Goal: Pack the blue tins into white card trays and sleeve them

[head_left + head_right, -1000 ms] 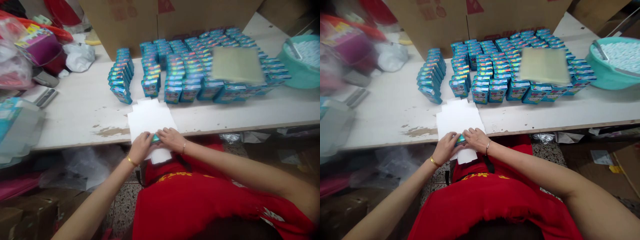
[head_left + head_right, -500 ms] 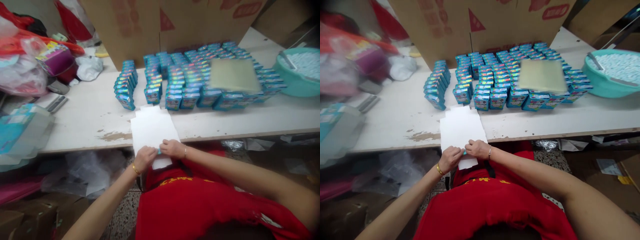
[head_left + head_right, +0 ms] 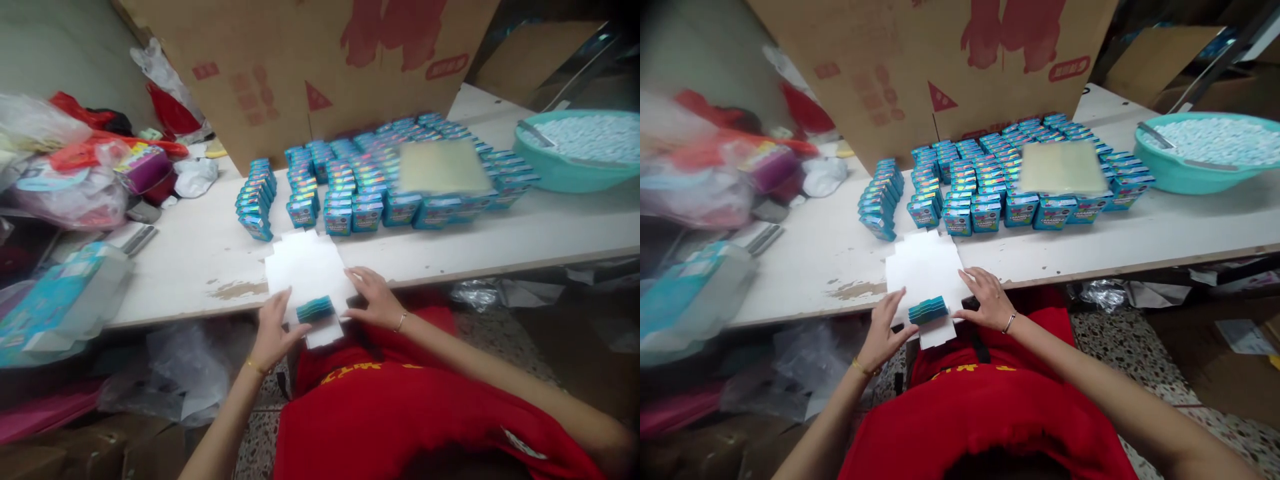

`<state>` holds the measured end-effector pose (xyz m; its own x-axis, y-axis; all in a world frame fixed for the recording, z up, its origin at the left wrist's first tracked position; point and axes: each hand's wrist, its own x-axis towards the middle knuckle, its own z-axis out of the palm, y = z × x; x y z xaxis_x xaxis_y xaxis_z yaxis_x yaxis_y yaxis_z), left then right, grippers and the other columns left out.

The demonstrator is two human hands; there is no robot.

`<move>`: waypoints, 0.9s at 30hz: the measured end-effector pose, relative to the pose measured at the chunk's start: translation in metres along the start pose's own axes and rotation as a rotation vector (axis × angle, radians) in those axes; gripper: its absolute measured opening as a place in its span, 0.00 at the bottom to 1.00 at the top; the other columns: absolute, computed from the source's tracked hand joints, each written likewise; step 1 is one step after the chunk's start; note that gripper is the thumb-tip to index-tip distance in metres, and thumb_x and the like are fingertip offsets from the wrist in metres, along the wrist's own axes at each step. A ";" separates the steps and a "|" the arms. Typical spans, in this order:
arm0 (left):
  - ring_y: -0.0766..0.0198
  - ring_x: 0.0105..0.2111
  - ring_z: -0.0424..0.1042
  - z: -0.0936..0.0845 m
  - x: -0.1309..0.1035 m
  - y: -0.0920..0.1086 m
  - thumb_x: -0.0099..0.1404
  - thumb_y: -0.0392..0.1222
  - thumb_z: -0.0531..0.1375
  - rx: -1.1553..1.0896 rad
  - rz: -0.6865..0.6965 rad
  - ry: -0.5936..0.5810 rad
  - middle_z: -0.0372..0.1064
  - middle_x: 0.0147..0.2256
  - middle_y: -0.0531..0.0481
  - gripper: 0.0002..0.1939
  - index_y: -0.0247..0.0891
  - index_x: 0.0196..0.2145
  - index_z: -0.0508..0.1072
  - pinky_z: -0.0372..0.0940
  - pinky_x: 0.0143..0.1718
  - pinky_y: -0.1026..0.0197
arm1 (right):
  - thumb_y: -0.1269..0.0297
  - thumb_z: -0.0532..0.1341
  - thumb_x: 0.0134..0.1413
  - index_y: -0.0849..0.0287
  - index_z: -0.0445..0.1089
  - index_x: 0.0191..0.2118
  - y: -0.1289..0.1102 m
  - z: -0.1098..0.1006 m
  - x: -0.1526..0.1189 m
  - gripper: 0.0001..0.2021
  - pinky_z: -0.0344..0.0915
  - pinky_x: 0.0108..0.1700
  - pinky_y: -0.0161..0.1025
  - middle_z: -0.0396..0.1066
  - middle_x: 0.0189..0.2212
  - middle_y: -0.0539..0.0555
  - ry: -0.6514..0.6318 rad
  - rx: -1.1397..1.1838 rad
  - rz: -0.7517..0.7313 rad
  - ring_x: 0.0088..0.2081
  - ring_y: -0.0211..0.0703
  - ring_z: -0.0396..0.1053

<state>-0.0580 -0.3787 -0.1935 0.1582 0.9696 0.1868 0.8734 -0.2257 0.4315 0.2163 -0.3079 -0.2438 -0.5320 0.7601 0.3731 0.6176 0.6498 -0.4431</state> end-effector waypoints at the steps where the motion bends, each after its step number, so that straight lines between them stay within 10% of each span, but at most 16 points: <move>1: 0.52 0.50 0.63 0.004 0.003 0.004 0.60 0.57 0.57 -0.036 -0.010 -0.045 0.65 0.49 0.41 0.29 0.40 0.55 0.63 0.57 0.50 0.48 | 0.37 0.57 0.48 0.58 0.49 0.64 0.002 0.003 -0.003 0.43 0.53 0.58 0.57 0.56 0.59 0.64 -0.004 0.004 0.001 0.60 0.59 0.51; 6: 0.64 0.29 0.63 0.003 0.016 0.028 0.68 0.46 0.49 -0.250 0.010 -0.166 0.65 0.26 0.50 0.16 0.37 0.27 0.69 0.60 0.35 0.60 | 0.48 0.52 0.59 0.57 0.55 0.61 0.004 0.008 -0.009 0.28 0.56 0.57 0.57 0.60 0.56 0.62 0.126 0.082 0.146 0.59 0.56 0.54; 10: 0.67 0.28 0.61 -0.030 0.018 0.037 0.66 0.43 0.54 -0.382 -0.051 -0.019 0.62 0.25 0.53 0.11 0.38 0.27 0.66 0.58 0.32 0.63 | 0.50 0.51 0.60 0.58 0.63 0.55 -0.004 -0.006 0.000 0.23 0.65 0.49 0.51 0.68 0.44 0.61 0.231 0.316 0.380 0.46 0.51 0.67; 14: 0.68 0.26 0.60 -0.046 0.017 0.037 0.64 0.41 0.57 -0.440 -0.098 0.046 0.61 0.25 0.54 0.08 0.38 0.28 0.67 0.56 0.30 0.64 | 0.44 0.49 0.59 0.58 0.64 0.52 -0.014 -0.013 0.018 0.26 0.68 0.24 0.38 0.70 0.28 0.53 0.014 0.856 0.697 0.23 0.41 0.70; 18: 0.68 0.26 0.59 -0.021 0.015 0.033 0.61 0.43 0.60 -0.508 -0.120 -0.063 0.58 0.24 0.54 0.12 0.37 0.24 0.64 0.56 0.29 0.65 | 0.50 0.56 0.56 0.60 0.62 0.49 -0.016 -0.005 0.034 0.21 0.59 0.12 0.30 0.69 0.22 0.49 -0.199 1.199 0.828 0.16 0.38 0.68; 27: 0.64 0.33 0.64 0.012 0.016 0.023 0.63 0.49 0.57 -0.902 -0.351 -0.385 0.66 0.30 0.49 0.15 0.34 0.27 0.72 0.60 0.37 0.63 | 0.66 0.58 0.50 0.60 0.61 0.42 0.004 0.006 0.041 0.12 0.61 0.14 0.27 0.61 0.12 0.39 -0.025 1.157 0.841 0.13 0.35 0.66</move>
<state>-0.0297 -0.3676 -0.1910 0.2364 0.9232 -0.3030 0.2556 0.2417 0.9361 0.1934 -0.2747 -0.2354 -0.2691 0.9020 -0.3377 -0.0565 -0.3648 -0.9294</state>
